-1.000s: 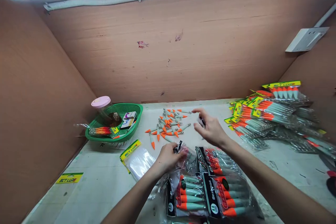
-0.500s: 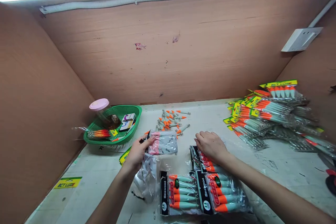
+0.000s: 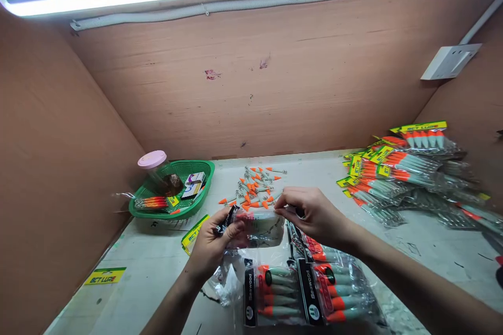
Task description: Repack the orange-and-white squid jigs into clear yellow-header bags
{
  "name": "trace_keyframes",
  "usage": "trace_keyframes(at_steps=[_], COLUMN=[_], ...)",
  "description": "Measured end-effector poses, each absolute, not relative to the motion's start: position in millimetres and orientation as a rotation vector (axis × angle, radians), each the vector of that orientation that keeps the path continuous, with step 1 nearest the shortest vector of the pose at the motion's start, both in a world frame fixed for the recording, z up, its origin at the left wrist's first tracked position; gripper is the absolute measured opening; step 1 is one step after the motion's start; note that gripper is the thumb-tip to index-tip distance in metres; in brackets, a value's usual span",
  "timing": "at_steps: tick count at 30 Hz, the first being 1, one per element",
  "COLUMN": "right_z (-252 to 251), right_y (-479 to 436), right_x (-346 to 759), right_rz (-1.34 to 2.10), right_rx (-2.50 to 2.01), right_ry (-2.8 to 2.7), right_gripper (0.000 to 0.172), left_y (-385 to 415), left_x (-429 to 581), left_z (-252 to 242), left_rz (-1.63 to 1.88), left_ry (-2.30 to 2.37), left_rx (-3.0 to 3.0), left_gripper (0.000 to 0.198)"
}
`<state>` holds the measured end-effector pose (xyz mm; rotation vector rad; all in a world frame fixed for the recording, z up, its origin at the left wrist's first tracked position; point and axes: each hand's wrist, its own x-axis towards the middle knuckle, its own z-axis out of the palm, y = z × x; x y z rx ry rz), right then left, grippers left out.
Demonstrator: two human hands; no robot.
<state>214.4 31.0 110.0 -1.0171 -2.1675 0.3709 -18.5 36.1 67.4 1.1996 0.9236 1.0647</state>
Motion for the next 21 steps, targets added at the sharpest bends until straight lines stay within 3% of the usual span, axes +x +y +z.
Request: trace_keyframes(at_steps=[6,11,15,19,21], right_z=[102.4,106.2,108.6,107.9,105.8], right_y=[17.3,18.6,41.2,53.1,52.3], right_x=[215.5,216.9,217.0,212.1,206.9], right_rz=[0.241,0.669,0.839,0.879,0.888], right_rx=[-0.915,-1.004,-0.998,-0.942,-0.893], right_ry=[-2.047,-1.602,-1.341,-1.338,-1.295], right_gripper=[0.019,0.021,0.032,0.033,0.032], left_y=[43.2,50.6,49.7,60.2,68.9], left_x=[-6.9,-0.4,1.7,5.1,8.1], left_z=[67.9,63.4,70.2,68.6,63.8], left_rz=[1.034,0.966,0.993,1.006,0.965], left_ry=[0.966,0.958,0.924,1.176,1.216], left_rx=[0.915,0.845,1.288,1.632,1.598], left_gripper=[0.036,0.048,0.072,0.041,0.042])
